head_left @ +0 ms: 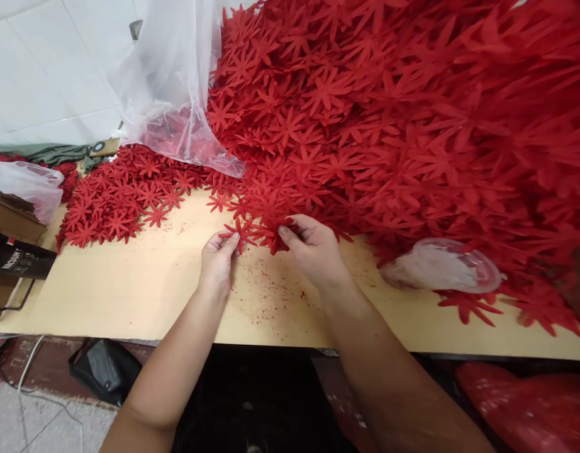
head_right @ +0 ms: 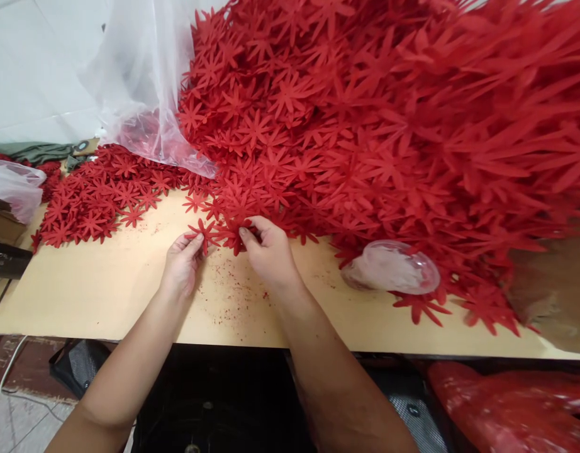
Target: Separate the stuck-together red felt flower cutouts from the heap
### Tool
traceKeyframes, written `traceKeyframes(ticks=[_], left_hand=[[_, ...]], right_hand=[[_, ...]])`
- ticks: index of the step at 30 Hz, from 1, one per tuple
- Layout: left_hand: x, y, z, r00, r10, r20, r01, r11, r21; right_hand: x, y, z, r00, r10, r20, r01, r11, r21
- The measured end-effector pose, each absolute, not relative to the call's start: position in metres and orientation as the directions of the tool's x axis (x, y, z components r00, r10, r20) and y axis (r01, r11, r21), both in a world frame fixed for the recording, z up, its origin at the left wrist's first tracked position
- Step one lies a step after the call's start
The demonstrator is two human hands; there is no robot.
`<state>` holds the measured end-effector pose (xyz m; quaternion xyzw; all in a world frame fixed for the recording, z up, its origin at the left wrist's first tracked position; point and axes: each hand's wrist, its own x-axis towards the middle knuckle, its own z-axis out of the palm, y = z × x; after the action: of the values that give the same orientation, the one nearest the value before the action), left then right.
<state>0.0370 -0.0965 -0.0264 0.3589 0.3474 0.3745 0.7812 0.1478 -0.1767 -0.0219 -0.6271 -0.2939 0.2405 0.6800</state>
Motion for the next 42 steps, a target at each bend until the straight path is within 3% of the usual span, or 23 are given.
traceKeyframes(ticks=[6,13,20,25,29,34,38,42], left_hand=[[0.037,-0.1,-0.021,0.468,0.847,-0.253,-0.245,0.4,0.883],[0.038,-0.098,-0.02,0.453,0.874,-0.176,-0.222,0.302,0.927],[0.039,-0.099,-0.022,0.542,0.826,-0.155,-0.184,0.297,0.937],[0.036,-0.099,-0.021,0.645,0.753,-0.134,-0.176,0.317,0.932],[0.036,-0.096,-0.024,0.583,0.801,-0.137,-0.135,0.262,0.956],[0.04,-0.093,-0.027,0.509,0.841,-0.182,-0.065,0.248,0.966],[0.041,-0.092,-0.027,0.48,0.857,-0.191,-0.066,0.252,0.966],[0.04,-0.092,-0.026,0.553,0.812,-0.187,-0.094,0.284,0.954]], right_hand=[[0.147,-0.179,-0.018,0.699,0.714,0.036,-0.03,0.08,-0.996],[0.145,-0.186,-0.006,0.613,0.79,-0.002,-0.228,0.175,-0.958],[0.144,-0.177,-0.006,0.428,0.903,-0.034,-0.179,0.048,-0.983],[0.15,-0.173,-0.011,0.597,0.802,-0.02,-0.126,0.069,-0.99],[0.157,-0.175,-0.021,0.724,0.69,0.027,-0.091,0.134,-0.987],[0.158,-0.176,-0.028,0.745,0.665,0.047,-0.068,0.145,-0.987],[0.156,-0.178,-0.023,0.692,0.722,-0.002,-0.164,0.155,-0.974],[0.15,-0.181,-0.017,0.545,0.838,-0.031,-0.226,0.111,-0.968]])
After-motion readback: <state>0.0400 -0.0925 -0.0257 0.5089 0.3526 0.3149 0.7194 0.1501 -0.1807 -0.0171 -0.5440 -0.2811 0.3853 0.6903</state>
